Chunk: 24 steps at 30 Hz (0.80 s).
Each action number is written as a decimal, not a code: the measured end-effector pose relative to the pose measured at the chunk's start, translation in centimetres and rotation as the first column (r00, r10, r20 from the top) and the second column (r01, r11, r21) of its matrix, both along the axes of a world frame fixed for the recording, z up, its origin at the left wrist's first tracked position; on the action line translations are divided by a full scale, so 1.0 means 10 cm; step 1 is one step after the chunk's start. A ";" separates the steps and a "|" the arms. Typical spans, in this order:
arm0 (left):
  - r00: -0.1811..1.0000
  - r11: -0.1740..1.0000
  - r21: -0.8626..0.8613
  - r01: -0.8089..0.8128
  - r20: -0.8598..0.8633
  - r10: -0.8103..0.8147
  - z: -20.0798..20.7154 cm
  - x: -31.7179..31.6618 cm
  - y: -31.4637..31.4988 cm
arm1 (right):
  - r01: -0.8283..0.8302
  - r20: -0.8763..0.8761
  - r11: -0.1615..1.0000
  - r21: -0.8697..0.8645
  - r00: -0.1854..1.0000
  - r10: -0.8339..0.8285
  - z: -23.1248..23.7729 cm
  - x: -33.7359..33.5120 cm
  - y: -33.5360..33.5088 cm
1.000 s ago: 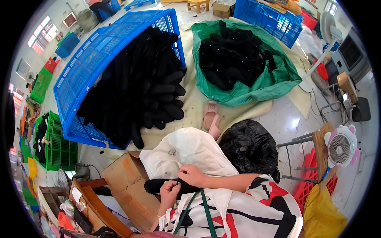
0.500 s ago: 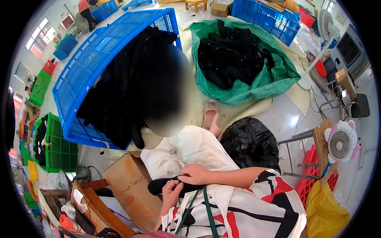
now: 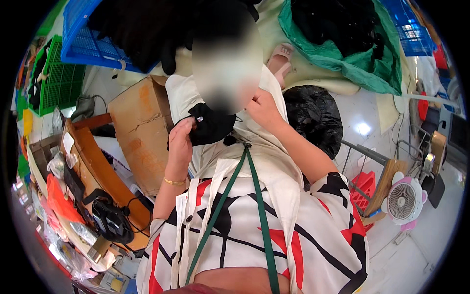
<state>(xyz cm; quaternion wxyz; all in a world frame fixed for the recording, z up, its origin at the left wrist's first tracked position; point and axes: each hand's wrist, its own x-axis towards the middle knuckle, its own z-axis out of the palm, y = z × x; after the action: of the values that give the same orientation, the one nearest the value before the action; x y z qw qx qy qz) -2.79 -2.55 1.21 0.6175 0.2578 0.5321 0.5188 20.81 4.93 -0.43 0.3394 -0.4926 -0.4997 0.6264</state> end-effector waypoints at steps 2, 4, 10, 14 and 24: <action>1.000 0.998 0.066 0.009 -0.020 -0.008 -0.02 0.01 -0.02 | -0.133 0.016 0.991 -0.024 0.991 0.133 0.03 0.03 -0.01; 0.998 0.998 0.008 0.054 -0.021 -0.054 -0.01 0.03 -0.02 | -0.178 0.053 0.984 -0.027 0.982 0.179 0.13 0.00 -0.05; 0.997 0.997 0.020 0.077 0.013 -0.078 -0.02 0.06 -0.03 | -0.259 0.009 0.964 0.060 0.966 0.259 0.21 -0.10 -0.09; 0.996 0.997 -0.009 0.077 0.034 -0.077 -0.01 0.11 -0.03 | -0.287 -0.028 0.943 -0.170 0.958 0.286 0.13 -0.04 -0.08; 0.903 0.959 0.249 0.135 -0.429 -0.016 0.36 -0.01 0.17 | 0.655 -0.321 0.711 -0.258 0.636 -0.702 0.43 1.25 0.64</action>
<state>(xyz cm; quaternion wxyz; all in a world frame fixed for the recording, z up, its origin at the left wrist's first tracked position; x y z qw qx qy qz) -2.93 -0.82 4.83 0.4660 0.4672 0.5659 0.4943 33.31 11.34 3.87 0.6140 -0.5255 -0.1605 0.5667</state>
